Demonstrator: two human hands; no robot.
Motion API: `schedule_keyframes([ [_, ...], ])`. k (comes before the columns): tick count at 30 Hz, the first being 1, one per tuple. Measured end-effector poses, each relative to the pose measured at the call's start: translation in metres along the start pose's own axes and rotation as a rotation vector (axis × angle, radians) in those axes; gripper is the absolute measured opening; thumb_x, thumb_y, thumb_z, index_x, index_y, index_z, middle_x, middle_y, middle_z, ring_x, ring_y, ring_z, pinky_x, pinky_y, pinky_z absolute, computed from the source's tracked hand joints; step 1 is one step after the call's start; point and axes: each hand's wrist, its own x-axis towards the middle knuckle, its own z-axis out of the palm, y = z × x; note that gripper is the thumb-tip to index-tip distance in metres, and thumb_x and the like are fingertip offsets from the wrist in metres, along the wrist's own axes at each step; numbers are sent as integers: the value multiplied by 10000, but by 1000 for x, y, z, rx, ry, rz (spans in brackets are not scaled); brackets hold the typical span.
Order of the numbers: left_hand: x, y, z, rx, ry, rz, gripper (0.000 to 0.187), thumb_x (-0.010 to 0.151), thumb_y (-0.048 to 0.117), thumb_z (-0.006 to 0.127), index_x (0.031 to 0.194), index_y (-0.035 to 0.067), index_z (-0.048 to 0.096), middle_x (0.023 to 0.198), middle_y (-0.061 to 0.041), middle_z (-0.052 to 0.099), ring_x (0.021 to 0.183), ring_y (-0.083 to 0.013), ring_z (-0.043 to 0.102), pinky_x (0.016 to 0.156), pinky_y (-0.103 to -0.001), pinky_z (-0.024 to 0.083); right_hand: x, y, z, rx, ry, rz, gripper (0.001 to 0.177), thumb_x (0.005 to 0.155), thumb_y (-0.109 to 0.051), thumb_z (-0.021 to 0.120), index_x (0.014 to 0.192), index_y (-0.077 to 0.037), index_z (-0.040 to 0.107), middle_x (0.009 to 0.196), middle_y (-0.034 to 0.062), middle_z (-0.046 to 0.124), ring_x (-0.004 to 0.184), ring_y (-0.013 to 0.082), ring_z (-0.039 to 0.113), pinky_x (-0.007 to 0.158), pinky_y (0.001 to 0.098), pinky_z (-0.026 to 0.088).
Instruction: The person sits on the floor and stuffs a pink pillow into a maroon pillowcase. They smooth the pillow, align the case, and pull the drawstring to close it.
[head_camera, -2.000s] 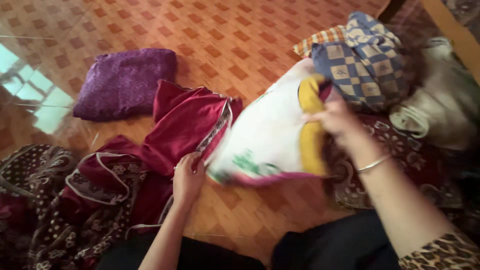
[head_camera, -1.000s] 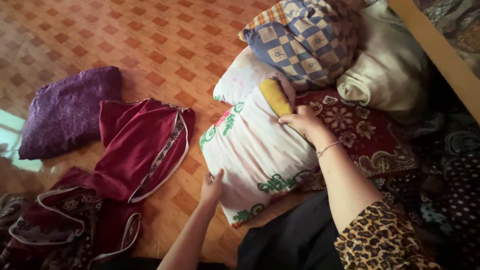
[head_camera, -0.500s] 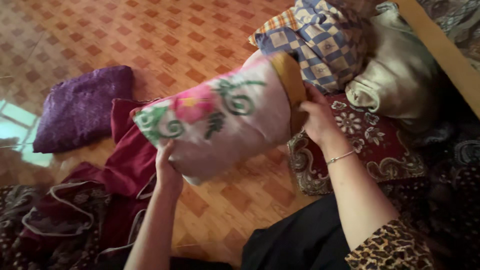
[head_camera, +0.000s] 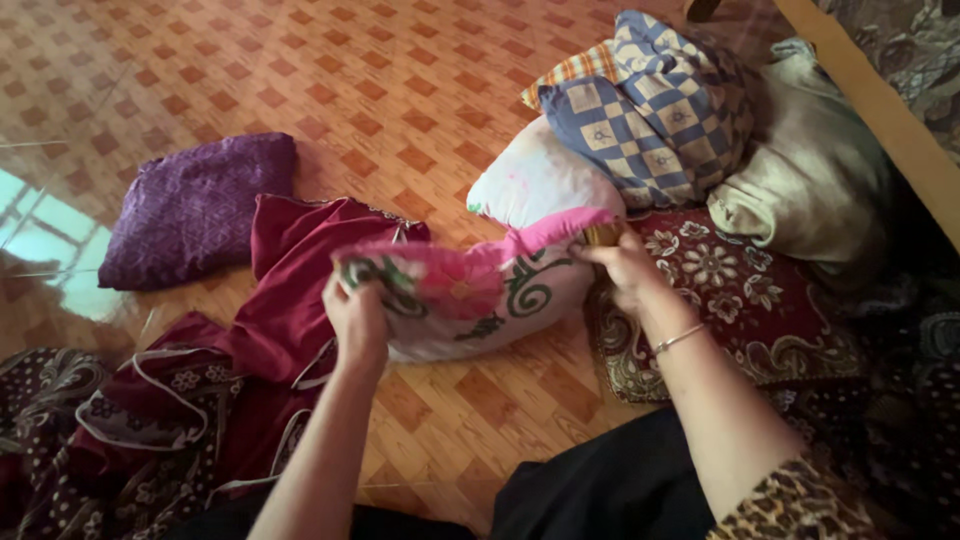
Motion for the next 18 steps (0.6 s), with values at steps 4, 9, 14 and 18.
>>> schedule_keyframes([
  [4, 7, 45, 7, -161, -201, 77, 148, 772, 4, 511, 880, 23, 611, 848, -40, 616, 765, -145, 575, 711, -292, 479, 0, -7, 16, 514, -76, -51, 441, 777, 51, 603, 1192, -101, 604, 1046, 72, 681, 962, 242, 692, 825, 403, 572],
  [9, 9, 79, 6, -360, -836, -80, 542, 1080, 487, 440, 827, 66, 669, 730, -97, 723, 649, -220, 733, 831, -369, 622, 55, 21, -7, 356, 100, -54, 535, 789, 76, 468, 1277, -70, 632, 1010, 91, 668, 879, 257, 589, 740, 399, 500],
  [14, 6, 14, 7, 310, -388, -189, 594, 1002, 551, 488, 908, 18, 733, 810, -137, 758, 747, -243, 712, 768, -391, 544, 75, 100, -35, -188, 329, 36, 430, 884, -48, 588, 1302, -41, 690, 1144, 161, 710, 1003, 293, 663, 873, 425, 523],
  [18, -17, -65, -31, 913, -209, -129, 528, 888, 495, 684, 1147, 35, 710, 1111, -238, 682, 1024, -372, 673, 923, -474, 533, 51, 106, -30, -420, 239, 294, 512, 838, -234, 723, 1287, 9, 679, 1360, 189, 672, 1269, 332, 615, 992, 553, 512],
])
